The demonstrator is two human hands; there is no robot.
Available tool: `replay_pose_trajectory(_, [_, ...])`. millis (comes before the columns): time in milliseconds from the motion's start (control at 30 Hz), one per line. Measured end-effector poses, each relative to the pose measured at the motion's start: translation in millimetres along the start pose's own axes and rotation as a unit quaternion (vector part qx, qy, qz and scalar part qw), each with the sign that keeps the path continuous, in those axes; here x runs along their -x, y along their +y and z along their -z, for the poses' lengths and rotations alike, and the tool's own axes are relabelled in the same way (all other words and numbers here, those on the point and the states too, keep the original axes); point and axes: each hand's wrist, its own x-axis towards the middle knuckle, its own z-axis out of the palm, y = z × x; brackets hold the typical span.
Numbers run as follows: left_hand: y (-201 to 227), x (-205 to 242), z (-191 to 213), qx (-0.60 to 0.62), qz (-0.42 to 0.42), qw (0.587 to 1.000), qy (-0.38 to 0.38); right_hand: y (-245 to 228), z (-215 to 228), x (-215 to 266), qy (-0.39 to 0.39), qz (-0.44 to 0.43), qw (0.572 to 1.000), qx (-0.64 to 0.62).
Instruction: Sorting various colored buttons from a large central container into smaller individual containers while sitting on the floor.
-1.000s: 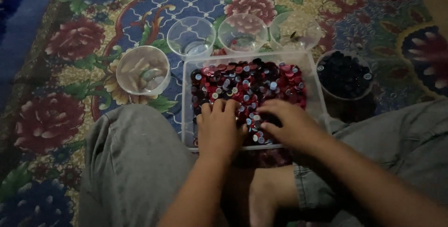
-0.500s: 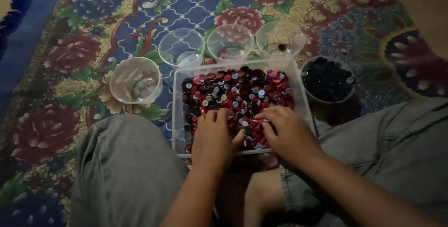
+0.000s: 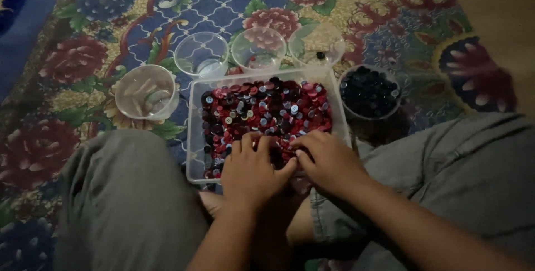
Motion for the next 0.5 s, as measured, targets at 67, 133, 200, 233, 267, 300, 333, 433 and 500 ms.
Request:
replay_pose_trajectory(67, [3,-1,4,0.003,0.007,1.0,-0.013,-4,6,-1,-0.011,-0.01,1.0,-0.016])
replay_pose_trajectory(133, [2,-2,4,0.007,0.019,0.999,-0.028,-7,8,-2,-0.028,-0.02,0.999,-0.034])
replay_pose_trajectory(200, [1,-3,1,0.005,0.011,1.0,-0.009,-7,7,-3,-0.038,-0.027,0.998,-0.031])
replay_pose_trajectory(233, [2,-1,0,0.006,0.019,1.0,-0.01,-7,7,-2,-0.044,-0.022,0.998,-0.032])
replay_pose_trajectory(267, [3,-1,2,-0.004,0.02,1.0,-0.015,-9,9,-3,-0.047,-0.021,0.998,-0.04])
replay_pose_trajectory(300, [5,-1,5,-0.014,0.02,0.999,-0.021,-10,11,-3,-0.05,-0.021,0.997,-0.048])
replay_pose_trajectory(333, [6,-4,8,-0.012,0.026,0.999,-0.019,-8,9,-7,-0.053,-0.016,0.997,-0.048])
replay_pose_trajectory(433, [8,1,10,-0.02,0.045,0.998,-0.044,-4,3,-7,-0.085,-0.003,0.996,-0.028])
replay_pose_trajectory(500, [12,3,13,0.0,0.049,0.998,-0.031,-5,6,-8,-0.074,-0.017,0.996,-0.044])
